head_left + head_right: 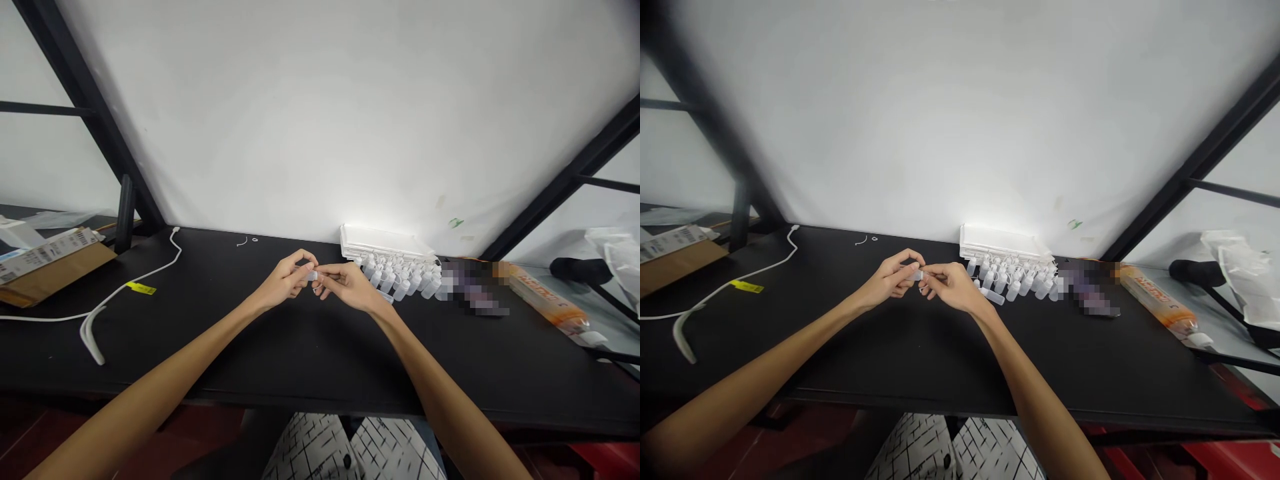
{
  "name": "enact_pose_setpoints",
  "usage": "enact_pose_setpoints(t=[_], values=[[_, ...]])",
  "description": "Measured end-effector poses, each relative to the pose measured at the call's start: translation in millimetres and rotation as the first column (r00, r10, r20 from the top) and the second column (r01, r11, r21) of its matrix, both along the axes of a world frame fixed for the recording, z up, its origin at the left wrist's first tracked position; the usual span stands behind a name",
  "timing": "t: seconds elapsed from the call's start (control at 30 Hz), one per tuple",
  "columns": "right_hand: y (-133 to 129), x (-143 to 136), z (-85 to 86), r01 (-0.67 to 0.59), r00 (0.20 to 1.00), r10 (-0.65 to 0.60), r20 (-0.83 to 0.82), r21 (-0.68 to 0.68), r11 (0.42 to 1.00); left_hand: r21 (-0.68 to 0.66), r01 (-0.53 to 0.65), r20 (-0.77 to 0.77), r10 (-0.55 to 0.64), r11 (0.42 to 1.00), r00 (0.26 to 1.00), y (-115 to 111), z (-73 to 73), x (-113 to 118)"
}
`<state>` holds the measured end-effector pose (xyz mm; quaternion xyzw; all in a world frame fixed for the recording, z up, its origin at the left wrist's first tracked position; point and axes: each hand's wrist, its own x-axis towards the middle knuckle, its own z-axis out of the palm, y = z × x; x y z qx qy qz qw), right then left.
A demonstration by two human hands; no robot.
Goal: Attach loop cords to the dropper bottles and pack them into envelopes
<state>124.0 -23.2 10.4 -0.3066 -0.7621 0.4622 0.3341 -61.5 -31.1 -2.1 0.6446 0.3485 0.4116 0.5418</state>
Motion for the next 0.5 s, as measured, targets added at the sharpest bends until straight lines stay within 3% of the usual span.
enact_pose_setpoints(t=[0.37, 0.43, 0.5], values=[[0.6, -0.4, -9.6, 0.011, 0.999, -0.018, 0.044, 0.161, 0.987, -0.228, -0.022, 0.073, 0.04, 0.973, 0.997, -0.2, 2.9, 2.2], [0.1, -1.3, -9.0, 0.026, 0.998, -0.034, 0.045, 0.16, 0.987, -0.205, -0.031, 0.027, 0.037, 0.978, 0.999, 0.4, 2.8, 1.1], [0.4, -2.1, -8.0, 0.037, 0.999, -0.037, 0.003, 0.105, 0.994, -0.061, -0.054, -0.043, 0.051, 0.997, 0.998, 0.8, 2.3, -0.1]])
